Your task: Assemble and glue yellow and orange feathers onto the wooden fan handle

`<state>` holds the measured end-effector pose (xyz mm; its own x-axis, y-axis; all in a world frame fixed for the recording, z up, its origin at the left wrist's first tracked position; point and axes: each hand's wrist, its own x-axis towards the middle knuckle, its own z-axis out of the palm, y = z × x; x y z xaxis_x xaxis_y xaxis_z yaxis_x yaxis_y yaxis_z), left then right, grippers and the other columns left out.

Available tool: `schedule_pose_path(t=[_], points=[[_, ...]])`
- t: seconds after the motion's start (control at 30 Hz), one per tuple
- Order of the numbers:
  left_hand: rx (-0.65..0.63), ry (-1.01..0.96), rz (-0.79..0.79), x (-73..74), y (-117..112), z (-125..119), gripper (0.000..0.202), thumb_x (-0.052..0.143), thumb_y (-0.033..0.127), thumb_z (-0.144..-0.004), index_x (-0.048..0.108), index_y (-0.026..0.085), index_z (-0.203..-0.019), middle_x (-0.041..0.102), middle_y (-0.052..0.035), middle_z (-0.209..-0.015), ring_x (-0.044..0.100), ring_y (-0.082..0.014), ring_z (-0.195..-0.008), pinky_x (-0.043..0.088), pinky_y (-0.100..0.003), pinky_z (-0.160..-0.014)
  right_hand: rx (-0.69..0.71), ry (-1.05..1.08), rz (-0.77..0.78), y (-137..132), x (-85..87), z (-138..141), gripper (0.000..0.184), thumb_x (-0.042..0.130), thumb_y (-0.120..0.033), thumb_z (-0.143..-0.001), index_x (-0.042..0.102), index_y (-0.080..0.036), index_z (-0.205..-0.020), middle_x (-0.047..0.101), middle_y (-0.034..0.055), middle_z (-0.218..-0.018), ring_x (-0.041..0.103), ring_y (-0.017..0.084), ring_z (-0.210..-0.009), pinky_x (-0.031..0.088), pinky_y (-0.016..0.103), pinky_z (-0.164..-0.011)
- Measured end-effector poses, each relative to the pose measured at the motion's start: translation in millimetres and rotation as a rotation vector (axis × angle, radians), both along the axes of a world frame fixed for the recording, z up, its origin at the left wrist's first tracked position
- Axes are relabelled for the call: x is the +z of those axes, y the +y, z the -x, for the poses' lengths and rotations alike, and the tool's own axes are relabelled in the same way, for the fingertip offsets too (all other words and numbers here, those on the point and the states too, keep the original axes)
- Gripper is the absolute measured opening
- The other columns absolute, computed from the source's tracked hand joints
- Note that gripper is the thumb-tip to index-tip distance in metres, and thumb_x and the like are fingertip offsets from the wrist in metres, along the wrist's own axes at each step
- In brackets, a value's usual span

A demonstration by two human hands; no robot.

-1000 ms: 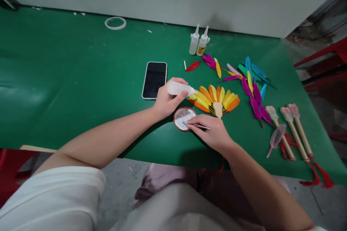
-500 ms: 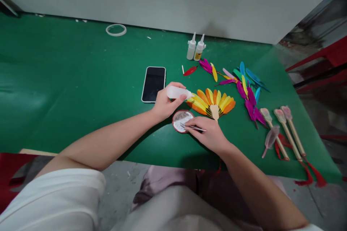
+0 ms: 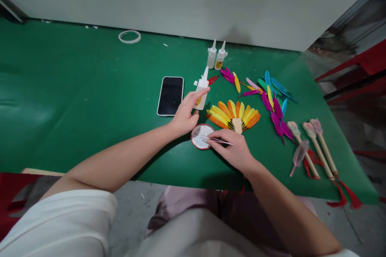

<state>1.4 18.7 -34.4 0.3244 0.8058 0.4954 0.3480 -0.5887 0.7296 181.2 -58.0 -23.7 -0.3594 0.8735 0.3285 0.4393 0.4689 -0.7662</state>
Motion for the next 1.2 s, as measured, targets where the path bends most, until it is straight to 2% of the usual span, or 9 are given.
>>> schedule_pose_path(t=[0.1, 0.2, 0.3, 0.43, 0.6, 0.73, 0.9, 1.07, 1.2], points=[[0.018, 0.144, -0.027, 3.2, 3.8, 3.1, 0.073, 0.042, 0.005, -0.069, 0.030, 0.028, -0.137, 0.049, -0.0082, -0.123, 0.048, -0.0207, -0.111, 0.038, -0.039, -0.097, -0.052, -0.011, -0.010, -0.8, 7.1, -2.3, 0.012, 0.059, -0.024, -0.080, 0.065, -0.020, -0.089, 0.070, 0.0029, -0.082, 0.065, 0.015, -0.073, 0.052, 0.026, -0.070], [0.092, 0.371, -0.062, 5.0, 6.6, 3.2, 0.068, 0.042, 0.010, -0.071, 0.032, 0.024, -0.137, 0.051, -0.0093, -0.118, 0.045, -0.0238, -0.112, 0.036, -0.041, -0.097, -0.083, -0.001, -0.044, -3.9, 18.9, -15.4, 0.016, 0.056, -0.019, -0.081, 0.063, -0.021, -0.096, 0.070, 0.0032, -0.090, 0.065, 0.015, -0.081, 0.051, 0.027, -0.076], [0.163, 0.547, -0.064, 4.6, 7.0, 0.7, 0.061, 0.039, 0.016, -0.076, 0.034, 0.024, -0.137, 0.056, -0.0085, -0.114, 0.041, -0.0276, -0.117, 0.032, -0.045, -0.096, -0.251, -0.013, -0.039, -12.7, 24.8, -41.5, 0.020, 0.051, -0.019, -0.084, 0.061, -0.023, -0.100, 0.069, 0.0030, -0.091, 0.066, 0.015, -0.080, 0.052, 0.029, -0.077], [0.195, 0.598, -0.056, 6.8, 4.3, -3.1, 0.055, 0.038, 0.019, -0.079, 0.039, 0.023, -0.134, 0.061, -0.0070, -0.110, 0.041, -0.0277, -0.117, 0.031, -0.045, -0.094, -0.476, -0.168, -0.017, -29.4, 11.2, -82.7, 0.020, 0.052, -0.027, -0.084, 0.062, -0.020, -0.101, 0.070, 0.0057, -0.092, 0.067, 0.019, -0.082, 0.053, 0.032, -0.075], [0.273, 0.648, -0.049, 11.8, 1.4, -6.3, 0.046, 0.041, 0.045, -0.083, 0.050, 0.023, -0.123, 0.062, -0.0080, -0.092, 0.050, -0.0259, -0.096, 0.035, -0.040, -0.083, -0.589, -0.543, -0.141, -38.0, -11.7, -112.0, 0.023, 0.048, -0.028, -0.085, 0.063, -0.019, -0.099, 0.069, 0.0075, -0.089, 0.064, 0.022, -0.082, 0.050, 0.035, -0.074], [0.298, 0.782, -0.100, 11.6, 0.7, -7.3, 0.044, 0.036, 0.043, -0.086, 0.050, 0.028, -0.125, 0.061, -0.0080, -0.084, 0.048, -0.0264, -0.090, 0.032, -0.041, -0.079, -0.615, -0.746, -0.152, -37.4, -12.7, -112.6, 0.029, 0.050, -0.036, -0.084, 0.063, -0.018, -0.103, 0.065, 0.0066, -0.079, 0.061, 0.022, -0.079, 0.047, 0.034, -0.070], [0.306, 0.913, -0.129, 12.3, -1.8, -9.4, 0.048, 0.034, 0.045, -0.087, 0.043, 0.029, -0.131, 0.060, -0.0094, -0.082, 0.048, -0.0269, -0.085, 0.030, -0.040, -0.073, -0.662, -0.793, -0.069, -40.1, -6.2, -111.2, 0.051, 0.054, -0.056, -0.076, 0.061, -0.021, -0.111, 0.060, 0.0061, -0.081, 0.060, 0.021, -0.076, 0.043, 0.029, -0.056], [0.328, 0.966, -0.114, 12.5, -2.2, -11.1, 0.049, 0.033, 0.048, -0.087, 0.044, 0.029, -0.131, 0.059, -0.0098, -0.082, 0.049, -0.0267, -0.082, 0.029, -0.038, -0.069, -0.812, -0.695, -0.170, -35.2, 10.7, -94.0, 0.034, 0.046, -0.049, -0.084, 0.066, -0.021, -0.087, 0.063, 0.0054, -0.080, 0.061, 0.017, -0.072, 0.040, 0.027, -0.057], [0.350, 0.968, -0.136, 13.1, -1.6, -11.0, 0.051, 0.033, 0.053, -0.086, 0.046, 0.029, -0.129, 0.057, -0.0090, -0.082, 0.050, -0.0249, -0.081, 0.030, -0.035, -0.069, -0.537, -0.856, 0.024, -23.0, 17.8, -61.8, 0.047, 0.045, -0.062, -0.079, 0.057, -0.021, -0.060, 0.059, 0.0028, -0.054, 0.054, 0.015, -0.047, 0.025, 0.026, -0.043]])
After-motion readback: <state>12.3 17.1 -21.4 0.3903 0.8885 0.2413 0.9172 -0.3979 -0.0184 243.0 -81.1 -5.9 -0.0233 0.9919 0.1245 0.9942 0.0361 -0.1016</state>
